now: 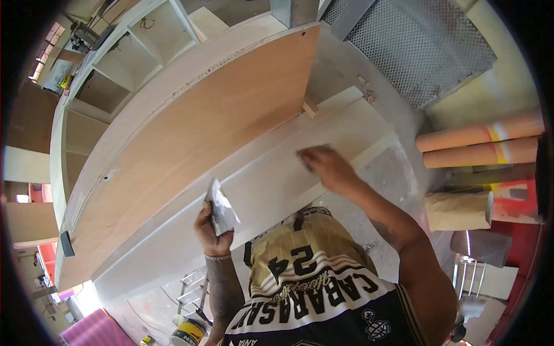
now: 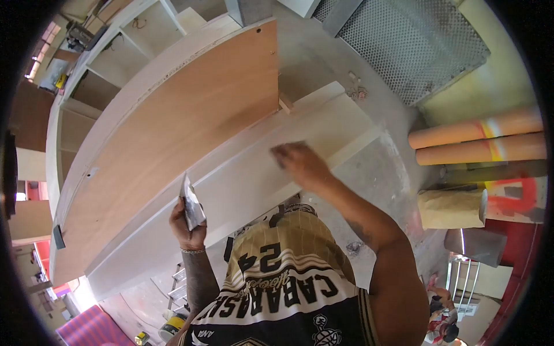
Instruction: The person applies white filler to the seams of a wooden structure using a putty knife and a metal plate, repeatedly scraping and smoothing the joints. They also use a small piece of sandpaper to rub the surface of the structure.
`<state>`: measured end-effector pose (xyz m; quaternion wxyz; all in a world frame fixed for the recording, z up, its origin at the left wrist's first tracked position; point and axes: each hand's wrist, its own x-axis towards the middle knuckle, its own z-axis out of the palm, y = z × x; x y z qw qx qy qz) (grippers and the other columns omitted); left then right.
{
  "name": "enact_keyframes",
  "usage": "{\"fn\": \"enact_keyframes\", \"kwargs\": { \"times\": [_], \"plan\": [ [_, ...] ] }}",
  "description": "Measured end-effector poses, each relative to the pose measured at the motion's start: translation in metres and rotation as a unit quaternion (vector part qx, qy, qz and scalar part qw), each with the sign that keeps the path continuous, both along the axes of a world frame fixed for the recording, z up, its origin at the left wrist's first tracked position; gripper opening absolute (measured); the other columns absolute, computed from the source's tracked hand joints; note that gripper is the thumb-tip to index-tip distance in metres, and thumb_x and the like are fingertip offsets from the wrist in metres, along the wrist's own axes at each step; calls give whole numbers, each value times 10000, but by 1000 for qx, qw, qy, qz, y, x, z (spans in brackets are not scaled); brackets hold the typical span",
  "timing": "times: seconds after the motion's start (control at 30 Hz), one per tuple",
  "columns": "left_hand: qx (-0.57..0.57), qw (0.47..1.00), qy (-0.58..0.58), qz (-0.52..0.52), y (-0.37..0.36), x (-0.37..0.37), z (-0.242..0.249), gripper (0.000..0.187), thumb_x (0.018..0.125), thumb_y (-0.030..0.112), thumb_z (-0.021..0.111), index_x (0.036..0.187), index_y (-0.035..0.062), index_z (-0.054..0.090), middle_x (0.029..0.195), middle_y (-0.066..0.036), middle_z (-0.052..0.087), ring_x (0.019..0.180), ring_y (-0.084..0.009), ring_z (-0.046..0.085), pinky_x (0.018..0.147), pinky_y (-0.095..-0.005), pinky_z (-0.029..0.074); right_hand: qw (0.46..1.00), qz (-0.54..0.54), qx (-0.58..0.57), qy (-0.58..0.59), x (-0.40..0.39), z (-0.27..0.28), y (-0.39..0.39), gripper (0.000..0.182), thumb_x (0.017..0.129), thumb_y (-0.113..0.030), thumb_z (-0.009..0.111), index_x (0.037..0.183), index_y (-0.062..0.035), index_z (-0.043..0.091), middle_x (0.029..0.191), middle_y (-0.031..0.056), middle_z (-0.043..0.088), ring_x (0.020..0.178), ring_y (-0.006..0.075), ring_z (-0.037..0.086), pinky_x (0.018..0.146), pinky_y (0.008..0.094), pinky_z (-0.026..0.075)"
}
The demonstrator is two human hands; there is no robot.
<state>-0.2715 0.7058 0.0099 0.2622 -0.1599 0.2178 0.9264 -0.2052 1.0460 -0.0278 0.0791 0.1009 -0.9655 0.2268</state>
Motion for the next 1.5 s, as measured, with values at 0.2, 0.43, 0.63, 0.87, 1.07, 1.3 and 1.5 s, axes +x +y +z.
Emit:
{"fn": "enact_keyframes", "kwargs": {
  "times": [0.2,0.43,0.63,0.87,1.07,1.3,1.5],
  "plan": [
    [-109,993,-42,26,15,8,-13,257,925,151,523,1138,25,595,1048,-104,687,901,-253,694,755,-387,584,965,-205,155,48,-39,-66,61,432,830,-49,511,1260,-53,552,1258,133,557,1157,320,528,1003,467,397],
    [-113,987,-99,54,46,43,-45,227,911,150,540,1107,60,610,1030,-67,686,897,-239,685,764,-397,573,996,-17,50,78,-33,-33,-13,376,829,-95,541,1199,-48,593,1196,101,596,1131,301,537,997,462,400],
    [-23,983,-179,-21,60,61,-50,173,909,195,557,1037,97,620,948,-31,690,801,-194,680,546,-329,531,968,146,-197,56,7,53,-61,557,780,14,583,1325,-95,550,1318,98,554,1210,316,517,1059,464,382],
    [-41,994,-62,81,41,53,5,319,884,138,570,1173,3,584,1001,-117,698,823,-245,702,759,-361,596,999,34,-27,17,23,28,-7,465,787,-20,572,1241,-112,616,1295,73,566,1222,307,493,1029,446,387],
    [-40,997,-18,56,11,66,-10,323,876,113,558,1171,-18,566,1059,-121,686,938,-249,694,853,-388,567,970,57,217,91,-18,-19,47,373,877,-91,526,1237,-116,620,1295,79,565,1193,280,487,1053,454,348],
    [-31,993,-85,79,-11,126,-35,310,891,117,537,1175,-5,564,1053,-123,685,930,-244,697,834,-379,574,929,103,343,90,-43,-47,50,360,924,-157,477,1260,-116,601,1284,105,558,1214,291,463,1070,482,325],
    [-27,983,-131,129,-32,163,-48,315,898,121,521,1187,0,560,1057,-115,684,924,-240,699,815,-380,583,895,25,444,34,-43,-48,52,381,914,-164,492,1279,-119,592,1268,122,553,1194,297,466,1053,484,323]
  ]
}}
